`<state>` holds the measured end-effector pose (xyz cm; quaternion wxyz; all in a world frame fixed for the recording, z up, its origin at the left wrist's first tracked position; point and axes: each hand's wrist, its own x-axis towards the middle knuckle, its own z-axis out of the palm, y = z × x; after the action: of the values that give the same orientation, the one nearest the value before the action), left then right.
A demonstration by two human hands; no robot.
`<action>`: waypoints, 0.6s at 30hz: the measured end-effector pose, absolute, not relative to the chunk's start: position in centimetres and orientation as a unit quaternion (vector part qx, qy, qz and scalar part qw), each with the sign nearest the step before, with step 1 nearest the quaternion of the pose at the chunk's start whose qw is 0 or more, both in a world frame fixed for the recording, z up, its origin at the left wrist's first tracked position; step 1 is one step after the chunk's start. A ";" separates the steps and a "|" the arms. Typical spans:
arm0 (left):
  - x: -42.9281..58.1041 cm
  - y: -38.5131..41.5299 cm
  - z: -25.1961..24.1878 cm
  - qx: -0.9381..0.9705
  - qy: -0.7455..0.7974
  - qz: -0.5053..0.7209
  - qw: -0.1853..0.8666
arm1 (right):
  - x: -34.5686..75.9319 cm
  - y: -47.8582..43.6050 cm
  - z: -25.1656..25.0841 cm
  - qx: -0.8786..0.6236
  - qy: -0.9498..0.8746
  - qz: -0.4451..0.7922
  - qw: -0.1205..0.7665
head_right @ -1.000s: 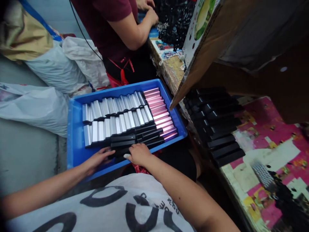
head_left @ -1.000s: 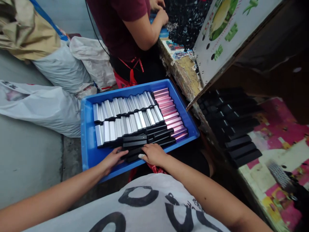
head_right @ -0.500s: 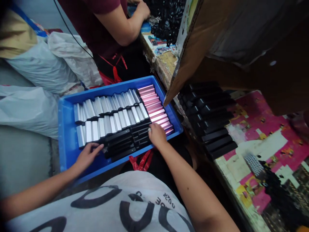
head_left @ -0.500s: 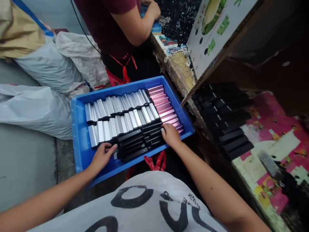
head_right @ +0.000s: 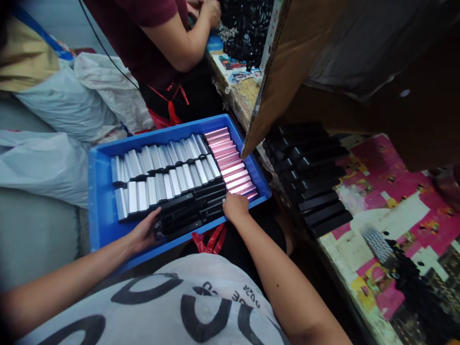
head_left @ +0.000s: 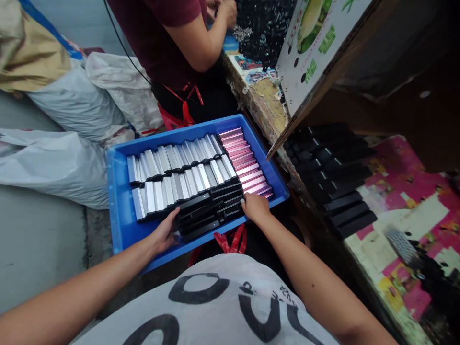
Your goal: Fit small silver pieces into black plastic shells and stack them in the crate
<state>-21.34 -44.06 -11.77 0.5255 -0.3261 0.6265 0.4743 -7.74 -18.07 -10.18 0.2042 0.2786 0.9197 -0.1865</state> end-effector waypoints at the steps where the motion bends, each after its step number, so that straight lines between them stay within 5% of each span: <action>1: -21.5 -44.2 -12.0 -0.329 0.625 0.469 0.531 | -7.7 -17.8 -10.1 0.286 0.917 -0.179 0.213; 11: -20.8 -42.3 -13.3 -0.302 0.543 0.529 0.579 | -7.6 -17.5 -10.5 0.288 0.904 -0.197 0.248; 18: -21.2 -44.5 -10.1 -0.044 0.842 0.364 0.397 | -6.9 -17.5 -10.6 0.249 0.923 -0.209 0.204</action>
<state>-21.21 -44.53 -10.14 0.3970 -0.0436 0.8416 0.3637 -6.88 -17.47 -10.58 0.2043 0.2492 0.9232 -0.2094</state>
